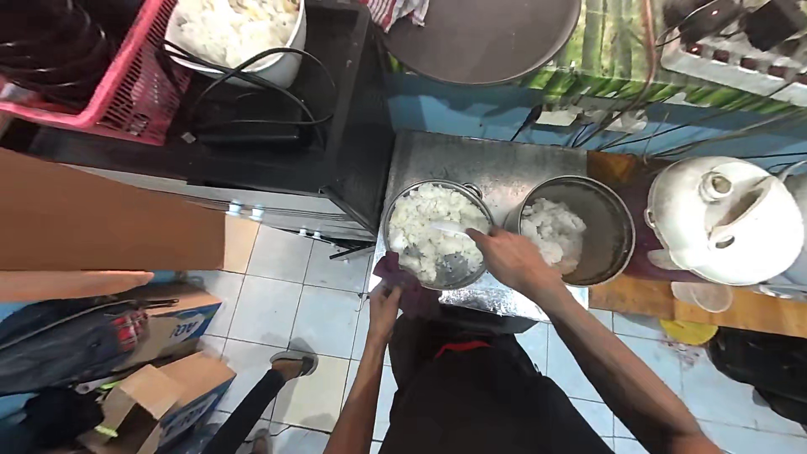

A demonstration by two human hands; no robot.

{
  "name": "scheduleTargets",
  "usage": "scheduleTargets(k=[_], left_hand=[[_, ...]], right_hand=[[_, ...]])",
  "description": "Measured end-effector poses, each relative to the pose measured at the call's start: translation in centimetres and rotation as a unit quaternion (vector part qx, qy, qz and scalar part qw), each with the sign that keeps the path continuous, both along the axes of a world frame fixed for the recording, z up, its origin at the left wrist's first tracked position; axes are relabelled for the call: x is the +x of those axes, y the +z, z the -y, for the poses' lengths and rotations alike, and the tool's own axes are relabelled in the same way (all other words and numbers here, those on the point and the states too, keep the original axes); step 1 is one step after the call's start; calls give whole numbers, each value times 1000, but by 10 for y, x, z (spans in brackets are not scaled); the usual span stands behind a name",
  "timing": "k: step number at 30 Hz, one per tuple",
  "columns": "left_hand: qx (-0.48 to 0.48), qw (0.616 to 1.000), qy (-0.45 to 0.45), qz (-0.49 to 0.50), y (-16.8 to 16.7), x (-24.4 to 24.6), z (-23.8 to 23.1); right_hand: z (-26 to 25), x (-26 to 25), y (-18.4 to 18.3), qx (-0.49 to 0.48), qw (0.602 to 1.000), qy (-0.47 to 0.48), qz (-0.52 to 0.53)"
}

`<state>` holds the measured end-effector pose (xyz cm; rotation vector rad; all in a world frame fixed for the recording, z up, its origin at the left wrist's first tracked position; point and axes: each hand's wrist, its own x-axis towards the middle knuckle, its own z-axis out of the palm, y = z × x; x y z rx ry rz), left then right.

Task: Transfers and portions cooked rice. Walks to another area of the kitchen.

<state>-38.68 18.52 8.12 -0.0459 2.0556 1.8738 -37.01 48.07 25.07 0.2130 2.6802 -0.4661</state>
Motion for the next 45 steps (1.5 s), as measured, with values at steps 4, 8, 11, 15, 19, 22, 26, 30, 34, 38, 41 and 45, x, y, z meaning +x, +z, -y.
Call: scheduleTargets(k=[4, 8, 11, 15, 19, 22, 26, 30, 34, 38, 41, 45], left_hand=[[10, 1000, 0, -20, 2, -5, -2], [13, 999, 16, -26, 2, -10, -2], [20, 999, 22, -18, -11, -4, 0], [34, 999, 33, -10, -16, 5, -3], [39, 999, 36, -8, -10, 11, -6], [31, 999, 31, -13, -6, 9, -6], [32, 999, 36, -16, -4, -1, -6], [24, 999, 25, -16, 2, -10, -3], [24, 999, 11, -17, 5, -9, -1], [15, 1000, 17, -2, 11, -5, -3], [13, 1000, 18, -3, 17, -5, -5], [27, 999, 21, -18, 21, -9, -7]], right_hand=[[41, -58, -21, -32, 998, 47, 13], [70, -66, -38, -7, 985, 145, 93], [50, -48, -41, 6, 974, 187, 125], [14, -29, -30, 0, 979, 172, 108], [-6, -37, -16, 40, 996, 58, 46], [2, -41, -44, 20, 997, 12, 78], [27, -19, -65, 0, 991, 59, 117], [11, 6, -47, -41, 995, 41, 85], [-2, 31, -34, 62, 996, -60, 0], [-1, 30, -46, 62, 993, -72, 71], [-4, 21, -53, -7, 992, -77, 102], [-18, 19, -64, -124, 983, -93, 98]])
